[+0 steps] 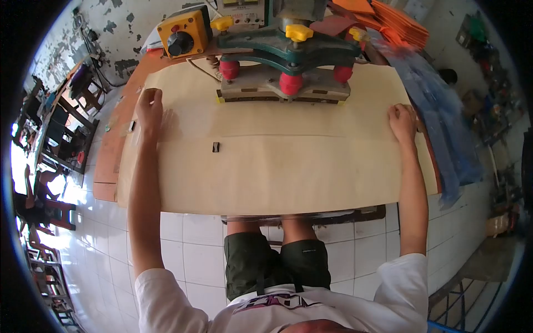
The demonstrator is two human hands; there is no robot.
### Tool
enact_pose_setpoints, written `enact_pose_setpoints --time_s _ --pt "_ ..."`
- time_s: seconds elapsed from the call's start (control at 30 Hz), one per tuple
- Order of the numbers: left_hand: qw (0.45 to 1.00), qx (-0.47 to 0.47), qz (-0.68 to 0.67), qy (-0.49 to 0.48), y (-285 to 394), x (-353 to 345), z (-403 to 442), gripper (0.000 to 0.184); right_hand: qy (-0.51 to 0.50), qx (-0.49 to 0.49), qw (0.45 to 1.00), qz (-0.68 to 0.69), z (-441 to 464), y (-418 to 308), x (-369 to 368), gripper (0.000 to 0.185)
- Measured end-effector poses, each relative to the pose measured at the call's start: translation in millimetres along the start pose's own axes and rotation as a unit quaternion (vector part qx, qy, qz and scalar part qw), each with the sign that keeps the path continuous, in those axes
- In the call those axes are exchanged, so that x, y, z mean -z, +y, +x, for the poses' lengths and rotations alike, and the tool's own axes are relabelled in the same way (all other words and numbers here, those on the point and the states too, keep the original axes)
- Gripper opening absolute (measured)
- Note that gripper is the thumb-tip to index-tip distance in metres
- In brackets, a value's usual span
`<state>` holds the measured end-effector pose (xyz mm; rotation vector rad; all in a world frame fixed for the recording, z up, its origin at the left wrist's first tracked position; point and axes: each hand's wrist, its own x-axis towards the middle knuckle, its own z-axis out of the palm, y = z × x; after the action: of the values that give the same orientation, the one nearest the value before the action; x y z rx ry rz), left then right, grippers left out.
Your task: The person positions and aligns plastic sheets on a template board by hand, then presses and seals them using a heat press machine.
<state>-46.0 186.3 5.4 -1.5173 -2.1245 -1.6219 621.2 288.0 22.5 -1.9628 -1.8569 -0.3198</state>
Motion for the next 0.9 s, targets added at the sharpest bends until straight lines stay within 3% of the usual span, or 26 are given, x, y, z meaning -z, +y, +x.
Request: enact_pose_setpoints --time_s 0.03,0.1,0.13,0.23,0.33,0.4,0.43,0.5,0.53,0.57,0.63,0.67,0.73,0.9 --pt "1.0 -0.003 0.001 -0.001 1.2 -1.2 -1.5 0.021 0.001 -0.003 1.0 0.002 -2.6 -2.7 3.0 0.029" --pt "0.982 -0.175 0.07 0.028 3.9 -5.4 -5.7 0.016 0.128 0.095 0.987 -0.003 -3.6 -6.3 8.7 0.033" --pt "0.979 -0.188 0.068 0.03 14.5 -4.6 -9.9 0.014 0.129 0.093 0.987 -0.003 -3.1 -5.7 0.5 0.033" --pt "0.977 -0.196 0.074 0.025 17.0 -3.6 -13.3 0.015 0.142 0.093 0.983 0.071 -6.1 -14.7 -8.7 0.036" --pt "0.976 -0.202 0.079 0.017 19.2 -0.1 -15.5 0.014 0.143 -0.042 0.953 0.264 -3.8 -24.6 14.3 0.039" --pt "0.976 -0.204 0.079 0.015 21.4 -0.1 -14.8 0.014 0.02 0.022 0.992 0.126 0.0 -13.3 8.3 0.039" --pt "0.976 -0.203 0.077 0.012 22.1 -0.3 -16.7 0.015 0.016 0.019 0.992 0.126 0.5 -10.4 3.0 0.039" --pt "0.98 -0.186 0.071 0.006 22.7 -1.0 -19.2 0.015 0.121 0.095 0.988 -0.02 2.1 -5.4 -2.9 0.036" --pt "0.983 -0.172 0.065 0.008 23.3 -1.5 -19.3 0.016 0.195 0.099 0.975 -0.03 -1.3 -7.4 -1.7 0.033" --pt "0.983 -0.17 0.063 0.01 22.7 -1.1 -22.2 0.016 0.196 0.102 0.975 -0.032 -4.9 -5.4 -7.3 0.033" --pt "0.976 -0.204 0.08 0.013 22.8 -0.9 -18.7 0.017 0.101 0.063 0.99 0.07 -3.7 -9.8 -15.7 0.03" --pt "0.976 -0.204 0.078 0.015 22.4 -1.1 -16.2 0.017 0.103 0.064 0.99 0.069 -0.5 -7.2 -15.9 0.03" --pt "0.976 -0.204 0.077 0.006 24.3 -0.6 -18.6 0.017 0.222 0.068 0.955 0.187 -2.9 -16.1 0.0 0.029" --pt "0.982 -0.18 0.063 -0.012 26.4 0.5 -20.3 0.017 0.103 0.084 0.988 0.076 -1.3 -6.8 -8.2 0.023"
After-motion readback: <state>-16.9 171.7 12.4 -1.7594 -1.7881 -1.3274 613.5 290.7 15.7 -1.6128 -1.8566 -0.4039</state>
